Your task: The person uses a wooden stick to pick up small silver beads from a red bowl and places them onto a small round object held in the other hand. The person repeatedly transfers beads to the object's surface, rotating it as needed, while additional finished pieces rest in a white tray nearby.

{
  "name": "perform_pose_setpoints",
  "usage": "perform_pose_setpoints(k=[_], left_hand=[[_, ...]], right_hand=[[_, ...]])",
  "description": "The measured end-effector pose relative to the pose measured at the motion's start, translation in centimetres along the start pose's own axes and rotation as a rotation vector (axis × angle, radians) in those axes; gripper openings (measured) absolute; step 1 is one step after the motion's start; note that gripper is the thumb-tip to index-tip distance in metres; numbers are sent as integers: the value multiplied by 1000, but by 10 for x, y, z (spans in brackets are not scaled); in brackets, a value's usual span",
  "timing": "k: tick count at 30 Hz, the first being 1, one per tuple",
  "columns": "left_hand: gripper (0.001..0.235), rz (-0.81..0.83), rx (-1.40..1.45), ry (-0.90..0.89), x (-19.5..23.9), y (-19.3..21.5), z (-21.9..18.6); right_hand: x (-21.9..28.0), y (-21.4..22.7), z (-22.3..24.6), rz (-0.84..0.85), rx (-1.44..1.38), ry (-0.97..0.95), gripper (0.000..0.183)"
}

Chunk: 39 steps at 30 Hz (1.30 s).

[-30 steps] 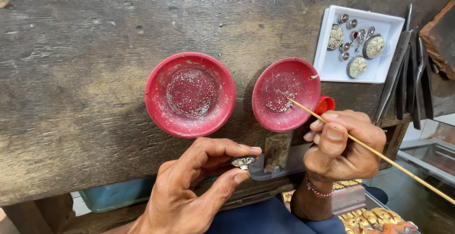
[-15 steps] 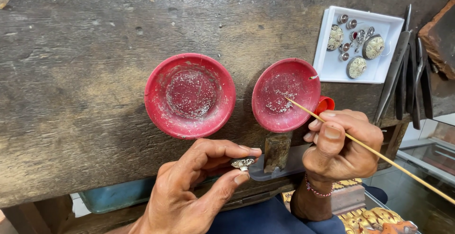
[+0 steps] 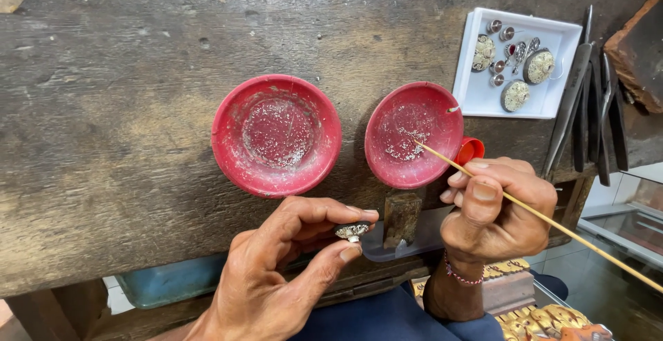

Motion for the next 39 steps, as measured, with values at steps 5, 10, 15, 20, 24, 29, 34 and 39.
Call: perform_pose_setpoints(k=[5,10,15,20,24,29,34,39], left_hand=[[26,-9,-20,30,1,-1,1],[24,9,25,26,2,-2,0],[24,36,87,19,5,-4,0],[23,38,119,-5,9,-4,0],[22,39,87,-40,9,-3,-4],[22,46,73,-40,11,-3,-4],[23,42,51,-31,11,-2,-4],[22,51,58,-34,11,-2,-5]], right_hand=[[2,2,2,-7,-71,16,30],[7,5,7,-43,-155,116,30],[16,5,11,-46,-427,121,34],[24,-3,30,59,-509,61,30],[27,-14,37,142,-590,104,28],[30,-17,47,145,-503,92,25],[31,-18,45,138,-493,61,24],[30,-19,47,148,-478,60,26]])
Point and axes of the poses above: each hand's wrist, its own x-axis away from the middle knuckle, its own y-axis out of the back of the hand, z = x × y, the point moved 9 cm from there along -x, towards the middle knuckle, and after that the axes turned 13 degrees about z, right-handed, at the moved point
